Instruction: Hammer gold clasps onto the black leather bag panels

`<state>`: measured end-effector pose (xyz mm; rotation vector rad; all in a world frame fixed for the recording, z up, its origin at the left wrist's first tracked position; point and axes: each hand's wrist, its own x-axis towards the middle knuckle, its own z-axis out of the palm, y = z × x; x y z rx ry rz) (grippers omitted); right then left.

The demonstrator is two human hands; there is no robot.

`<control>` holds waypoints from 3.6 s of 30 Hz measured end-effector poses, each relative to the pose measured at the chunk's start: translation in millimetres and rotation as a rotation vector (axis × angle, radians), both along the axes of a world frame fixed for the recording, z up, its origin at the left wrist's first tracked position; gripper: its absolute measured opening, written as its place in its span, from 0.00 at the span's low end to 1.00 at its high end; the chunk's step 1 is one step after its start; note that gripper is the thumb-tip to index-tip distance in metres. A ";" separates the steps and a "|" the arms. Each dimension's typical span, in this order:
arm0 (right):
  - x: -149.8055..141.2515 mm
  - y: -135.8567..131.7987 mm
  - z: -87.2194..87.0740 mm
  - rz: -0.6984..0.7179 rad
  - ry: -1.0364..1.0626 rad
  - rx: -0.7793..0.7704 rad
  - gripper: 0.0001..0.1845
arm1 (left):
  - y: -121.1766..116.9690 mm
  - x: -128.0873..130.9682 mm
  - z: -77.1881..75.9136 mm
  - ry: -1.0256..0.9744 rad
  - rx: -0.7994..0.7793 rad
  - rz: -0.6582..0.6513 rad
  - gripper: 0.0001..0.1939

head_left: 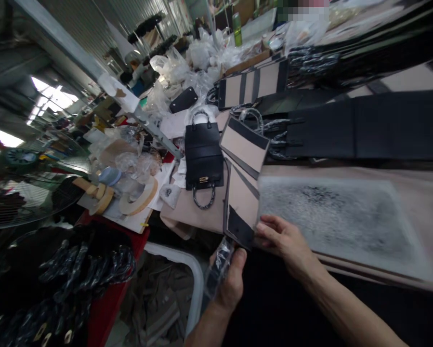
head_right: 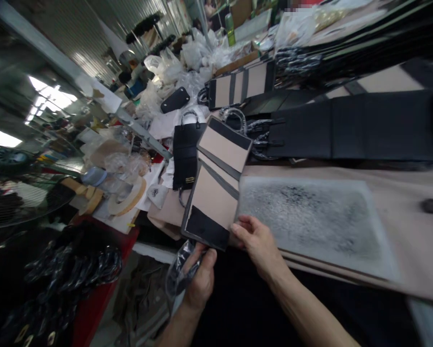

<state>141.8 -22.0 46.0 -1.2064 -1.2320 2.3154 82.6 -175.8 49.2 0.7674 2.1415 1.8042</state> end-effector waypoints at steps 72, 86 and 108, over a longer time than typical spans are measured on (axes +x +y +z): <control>151.8 79.0 -36.1 0.185 -0.656 1.246 0.18 | 129.8 -184.0 -13.1 0.030 -1.008 -0.154 0.15; 151.3 77.0 -19.7 0.206 -0.751 1.157 0.19 | 146.1 -63.8 12.2 -0.406 0.136 -0.352 0.18; 156.0 79.5 -17.5 0.222 -0.720 1.154 0.19 | 183.3 38.8 -35.4 0.151 -0.061 -0.600 0.06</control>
